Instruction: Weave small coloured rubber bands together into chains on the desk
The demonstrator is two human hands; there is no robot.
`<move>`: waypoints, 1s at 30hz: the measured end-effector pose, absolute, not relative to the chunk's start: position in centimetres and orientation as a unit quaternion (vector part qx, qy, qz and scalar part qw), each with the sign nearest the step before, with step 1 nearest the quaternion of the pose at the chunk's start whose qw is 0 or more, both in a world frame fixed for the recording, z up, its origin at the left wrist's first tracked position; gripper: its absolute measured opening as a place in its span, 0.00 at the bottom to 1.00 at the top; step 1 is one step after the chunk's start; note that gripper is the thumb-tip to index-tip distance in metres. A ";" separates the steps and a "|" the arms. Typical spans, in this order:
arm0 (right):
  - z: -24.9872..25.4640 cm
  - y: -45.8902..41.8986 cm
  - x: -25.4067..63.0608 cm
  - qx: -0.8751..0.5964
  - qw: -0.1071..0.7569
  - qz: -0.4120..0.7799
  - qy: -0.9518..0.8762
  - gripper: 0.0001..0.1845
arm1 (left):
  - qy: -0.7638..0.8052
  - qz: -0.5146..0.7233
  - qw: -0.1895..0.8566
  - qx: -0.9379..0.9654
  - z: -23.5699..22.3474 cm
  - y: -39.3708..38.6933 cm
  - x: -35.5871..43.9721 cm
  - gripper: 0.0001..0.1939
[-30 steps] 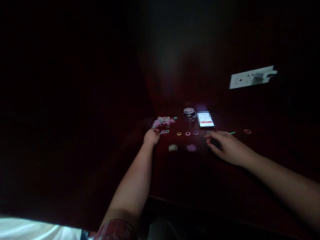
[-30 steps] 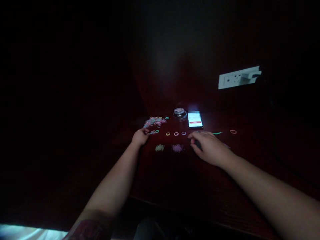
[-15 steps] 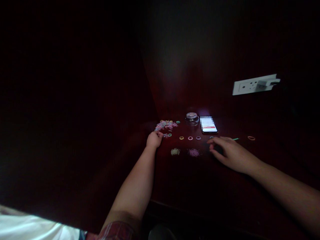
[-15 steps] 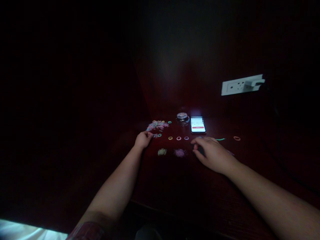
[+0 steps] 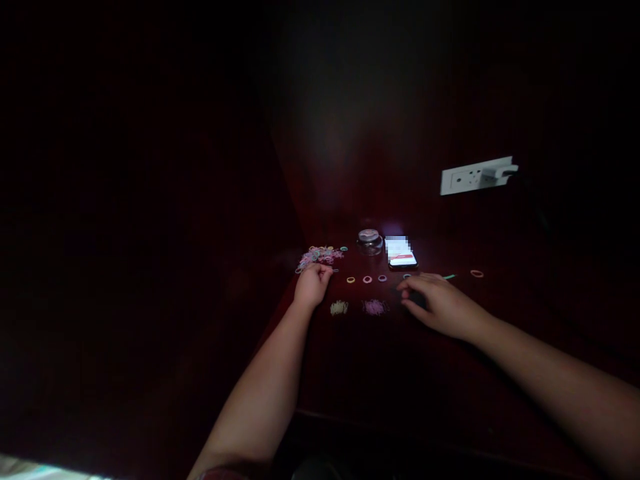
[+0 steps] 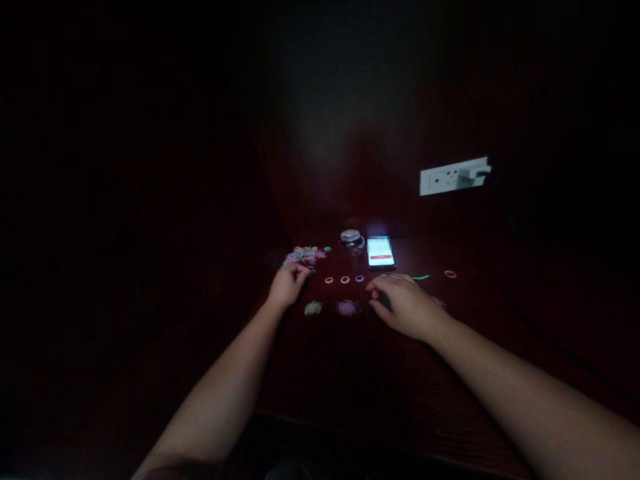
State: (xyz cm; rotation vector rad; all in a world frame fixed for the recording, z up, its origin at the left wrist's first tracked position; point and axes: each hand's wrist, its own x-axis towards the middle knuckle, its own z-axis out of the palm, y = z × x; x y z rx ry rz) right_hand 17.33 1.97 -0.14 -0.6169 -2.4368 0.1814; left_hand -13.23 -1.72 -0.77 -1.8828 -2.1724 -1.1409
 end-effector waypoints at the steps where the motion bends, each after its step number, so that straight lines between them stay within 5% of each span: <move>1: -0.2 1.9 17.3 -0.234 0.309 0.068 -0.919 0.08 | -0.686 -0.373 0.034 -0.624 -0.6 -1.9 -12.3 0.08; 9: 1.0 1.1 17.0 -0.256 0.370 0.096 -0.888 0.27 | -0.560 -0.420 0.037 -0.713 1.7 -3.1 -3.9 0.08; 19: 3.0 1.5 18.2 -0.256 0.448 0.094 -0.852 0.07 | -0.488 -0.515 -0.072 -0.701 2.0 -1.4 1.6 0.06; 30: 1.4 1.7 18.7 -0.228 0.445 0.145 -0.854 0.04 | -0.473 -0.469 -0.071 -0.743 0.8 -2.5 1.0 0.06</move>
